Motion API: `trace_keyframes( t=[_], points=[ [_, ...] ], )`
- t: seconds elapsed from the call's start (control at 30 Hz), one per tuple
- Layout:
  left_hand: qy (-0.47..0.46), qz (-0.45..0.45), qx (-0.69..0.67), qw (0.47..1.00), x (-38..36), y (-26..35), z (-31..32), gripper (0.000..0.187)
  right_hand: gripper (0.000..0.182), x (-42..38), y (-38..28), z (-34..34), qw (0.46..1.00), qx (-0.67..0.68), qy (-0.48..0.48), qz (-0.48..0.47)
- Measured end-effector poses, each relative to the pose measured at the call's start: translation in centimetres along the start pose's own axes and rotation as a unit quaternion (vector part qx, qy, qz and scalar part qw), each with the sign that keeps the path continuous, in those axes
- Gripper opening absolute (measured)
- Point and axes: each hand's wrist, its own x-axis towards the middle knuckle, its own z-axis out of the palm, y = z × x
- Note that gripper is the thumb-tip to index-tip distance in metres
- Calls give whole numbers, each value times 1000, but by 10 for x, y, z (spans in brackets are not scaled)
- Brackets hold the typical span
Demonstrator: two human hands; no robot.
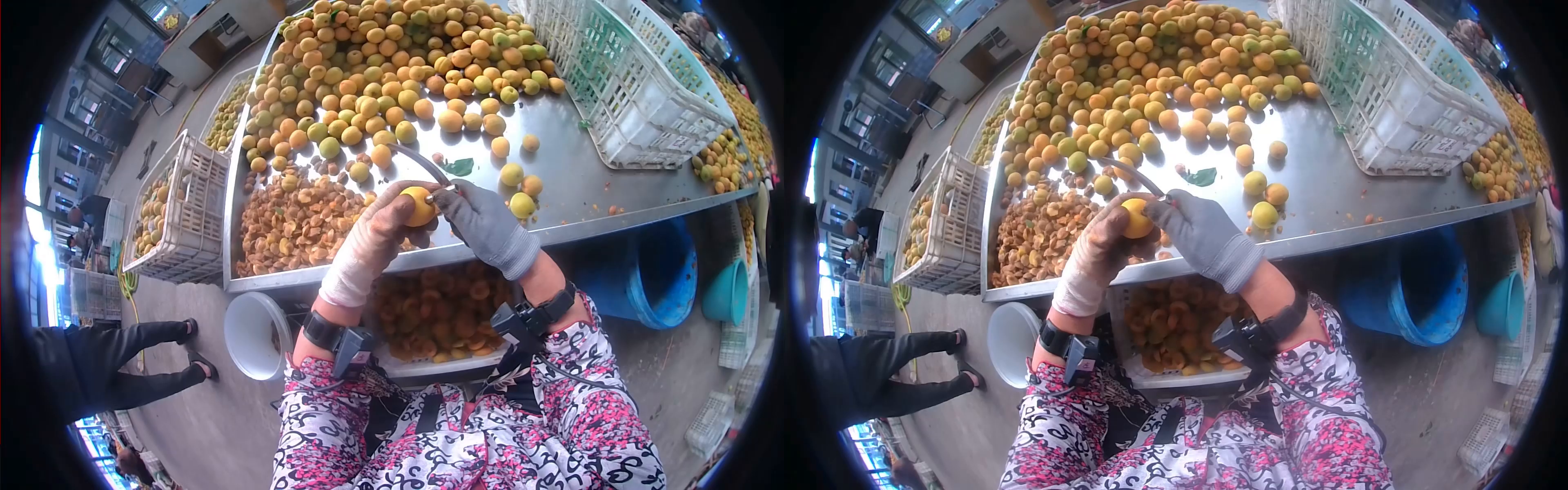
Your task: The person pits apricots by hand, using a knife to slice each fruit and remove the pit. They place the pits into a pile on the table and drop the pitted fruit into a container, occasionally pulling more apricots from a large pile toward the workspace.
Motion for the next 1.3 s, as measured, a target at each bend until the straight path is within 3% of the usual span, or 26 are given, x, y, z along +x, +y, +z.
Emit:
trace_keyframes(
  t=[0.27, 0.33, 0.47, 0.53, 0.6, 0.63, 0.77, 0.87, 1.0, 1.13, 1.2, 1.3],
  points=[
    [-16, -26, -77, 997, 1, -8, 0, 58, 40, 1, -1, 8, 998, -63, 27, 8],
    [30, -23, 13, 999, 4, -4, 2, 53, 39, 3, 1, 7, 995, -92, 39, -10],
    [82, -13, 67, 994, 6, -7, 6, 46, 41, 7, 11, 5, 974, -214, 66, -22],
    [125, 68, 193, 971, 6, 0, 16, 45, 41, 14, 17, -2, 960, -266, 84, -26],
    [106, 149, 186, 965, -1, 9, 23, 50, 42, 21, 20, -14, 915, -379, 113, 85],
    [117, 195, 161, 960, 1, 7, 21, 51, 42, 21, 17, -17, 915, -378, 116, 82],
    [83, 133, -16, 987, 9, 2, -4, 51, 32, 17, 20, -10, 966, -215, 146, -7],
    [45, 109, -90, 989, 10, 2, -5, 57, 25, 10, 16, 5, 993, -44, 62, -89],
    [35, 120, -157, 980, 11, 0, -7, 58, 26, 2, 3, 14, 995, -89, 20, -39],
    [30, 125, -175, 976, 13, -2, -13, 60, 28, -1, 9, 24, 994, -80, 28, -69],
    [29, 121, -178, 976, 12, -2, -14, 60, 33, -2, 5, 22, 997, -71, 5, -24],
    [7, 120, -197, 973, 16, -5, -16, 60, 34, -6, 0, 31, 999, -39, 15, -29]
  ],
)
